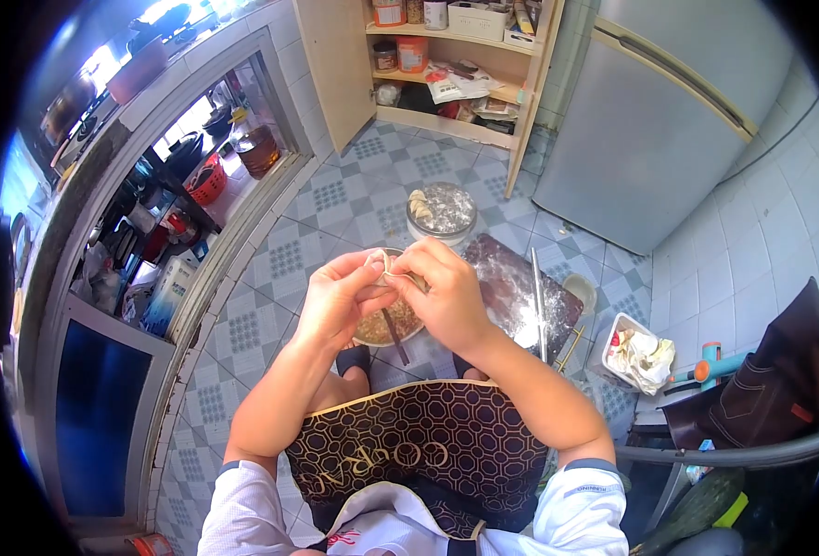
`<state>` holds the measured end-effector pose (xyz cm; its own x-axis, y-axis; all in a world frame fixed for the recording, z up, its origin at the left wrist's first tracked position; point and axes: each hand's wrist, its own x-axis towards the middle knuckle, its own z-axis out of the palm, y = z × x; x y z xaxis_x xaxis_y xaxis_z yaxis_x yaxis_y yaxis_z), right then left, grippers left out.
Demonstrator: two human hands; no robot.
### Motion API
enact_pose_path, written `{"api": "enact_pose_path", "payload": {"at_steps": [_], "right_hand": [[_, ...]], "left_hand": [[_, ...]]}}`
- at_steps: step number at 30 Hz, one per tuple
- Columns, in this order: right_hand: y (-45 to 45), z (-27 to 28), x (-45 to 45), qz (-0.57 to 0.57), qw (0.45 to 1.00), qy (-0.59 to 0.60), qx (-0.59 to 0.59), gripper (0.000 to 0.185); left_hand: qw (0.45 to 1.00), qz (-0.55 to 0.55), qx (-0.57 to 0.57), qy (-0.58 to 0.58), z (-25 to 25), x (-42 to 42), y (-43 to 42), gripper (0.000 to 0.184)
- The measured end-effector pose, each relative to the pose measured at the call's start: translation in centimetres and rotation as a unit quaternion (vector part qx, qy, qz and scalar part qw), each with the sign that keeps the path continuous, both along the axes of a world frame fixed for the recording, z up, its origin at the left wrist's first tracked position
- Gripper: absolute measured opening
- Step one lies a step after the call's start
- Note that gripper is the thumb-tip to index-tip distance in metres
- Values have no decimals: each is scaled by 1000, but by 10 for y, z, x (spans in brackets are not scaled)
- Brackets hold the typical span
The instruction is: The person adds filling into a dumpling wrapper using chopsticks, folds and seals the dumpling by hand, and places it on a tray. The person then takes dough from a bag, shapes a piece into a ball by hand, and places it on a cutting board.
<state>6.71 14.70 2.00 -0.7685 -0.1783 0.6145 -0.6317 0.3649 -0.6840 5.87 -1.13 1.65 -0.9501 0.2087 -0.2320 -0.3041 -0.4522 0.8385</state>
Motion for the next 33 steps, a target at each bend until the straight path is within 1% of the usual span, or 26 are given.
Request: {"api": "enact_pose_path", "payload": {"at_steps": [4,6,12,16,18,19,21,22,24,25,27,28,30,31,33], "right_hand": [[4,3,-1,22,1000,-9,-2,9],[6,4,-1,22,999,-20,15,9],[8,6,-1,11,998,-57,11,9],[10,7,0,26,997,-64,23,9],[9,8,0,19,999,-14,48,10],[9,8,0,18,999,-16,48,10],[9,8,-1,22,996,40,73,8],[9,8,-1,22,996,38,73,8],[10,8,0,27,994,43,96,9],[10,8,0,27,994,41,96,9],[11,8,0,38,995,40,81,12],[10,9,1,38,995,39,81,12],[7,14,4,16,998,-46,44,16],[7,15,5,16,998,-47,45,16],[6,16,4,30,997,-72,13,19]], "left_hand": [[999,6,-36,31,-1,1,2,28],[996,-5,-75,54,2,2,2,30],[998,-28,-50,35,6,1,0,32],[997,-19,-57,40,3,-1,1,32],[995,-12,-83,56,1,-1,1,29],[995,-13,-82,54,1,-2,1,29],[985,-31,-143,90,2,-2,0,23],[985,-31,-142,88,2,-2,1,23],[979,-25,-150,133,2,0,2,15],[980,-26,-150,132,1,1,2,15],[956,-12,-228,184,-1,3,2,13],[956,-13,-227,183,-3,3,1,13],[918,11,-321,233,-8,3,0,14],[918,11,-321,232,-8,4,-1,14],[900,16,-353,257,-5,7,-1,15]]}}
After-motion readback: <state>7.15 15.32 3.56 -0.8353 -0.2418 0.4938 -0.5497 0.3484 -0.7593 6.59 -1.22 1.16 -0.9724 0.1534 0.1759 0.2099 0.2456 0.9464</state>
